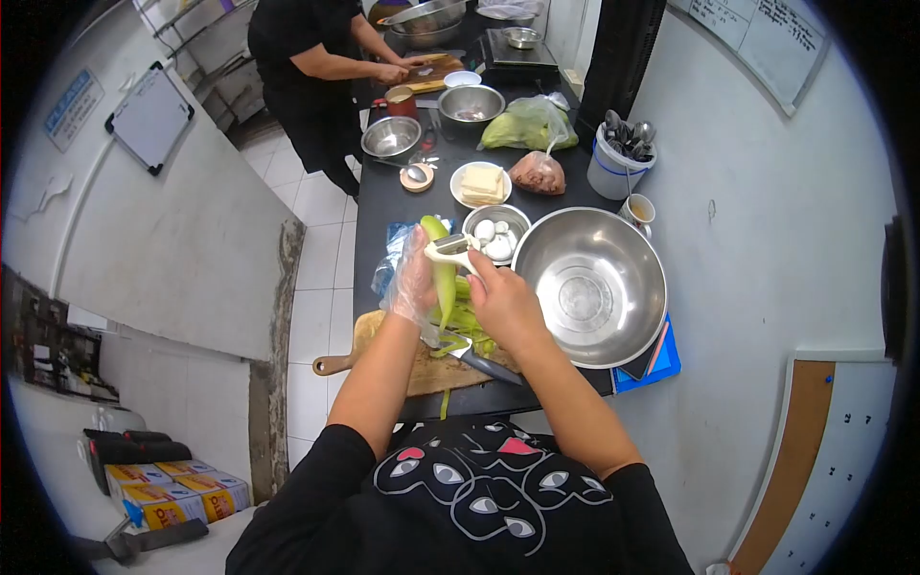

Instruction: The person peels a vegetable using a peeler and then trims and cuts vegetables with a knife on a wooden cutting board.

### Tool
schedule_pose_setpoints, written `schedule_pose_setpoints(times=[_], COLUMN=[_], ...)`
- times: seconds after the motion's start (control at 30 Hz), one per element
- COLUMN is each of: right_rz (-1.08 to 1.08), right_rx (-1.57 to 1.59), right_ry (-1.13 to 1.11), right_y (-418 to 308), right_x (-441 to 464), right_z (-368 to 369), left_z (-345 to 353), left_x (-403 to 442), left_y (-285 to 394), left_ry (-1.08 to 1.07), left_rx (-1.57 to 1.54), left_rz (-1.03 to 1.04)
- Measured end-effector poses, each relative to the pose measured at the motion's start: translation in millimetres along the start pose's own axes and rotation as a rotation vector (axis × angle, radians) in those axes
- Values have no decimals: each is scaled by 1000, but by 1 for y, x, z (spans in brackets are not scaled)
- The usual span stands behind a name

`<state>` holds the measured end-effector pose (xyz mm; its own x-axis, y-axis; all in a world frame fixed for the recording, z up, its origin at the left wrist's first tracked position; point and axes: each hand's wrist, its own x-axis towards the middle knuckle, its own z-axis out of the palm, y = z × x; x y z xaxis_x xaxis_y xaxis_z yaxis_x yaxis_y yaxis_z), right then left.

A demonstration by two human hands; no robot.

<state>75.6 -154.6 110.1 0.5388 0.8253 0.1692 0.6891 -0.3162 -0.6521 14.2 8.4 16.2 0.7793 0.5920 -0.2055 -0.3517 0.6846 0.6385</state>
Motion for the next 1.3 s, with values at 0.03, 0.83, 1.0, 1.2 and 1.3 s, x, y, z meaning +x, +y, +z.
schedule_pose_setpoints(times=[0.03,0.83,1.0,1.2,1.3], right_rz=[6,-90,-86,-52,-51], right_rx=[-9,-18,-97,54,82], right_ry=[-11,7,-100,35,77], right_y=[0,-1,27,51,41], right_x=[-2,-33,-68,-66,-47], right_z=[-1,6,16,13,3], left_z=[7,-38,-49,-60,-25], left_x=[-4,10,25,18,1], left_y=[2,4,11,14,17], left_ry=[51,123,387,24,88], left_rx=[17,-227,-135,-381,-410], left_rz=[60,127,272,152,78])
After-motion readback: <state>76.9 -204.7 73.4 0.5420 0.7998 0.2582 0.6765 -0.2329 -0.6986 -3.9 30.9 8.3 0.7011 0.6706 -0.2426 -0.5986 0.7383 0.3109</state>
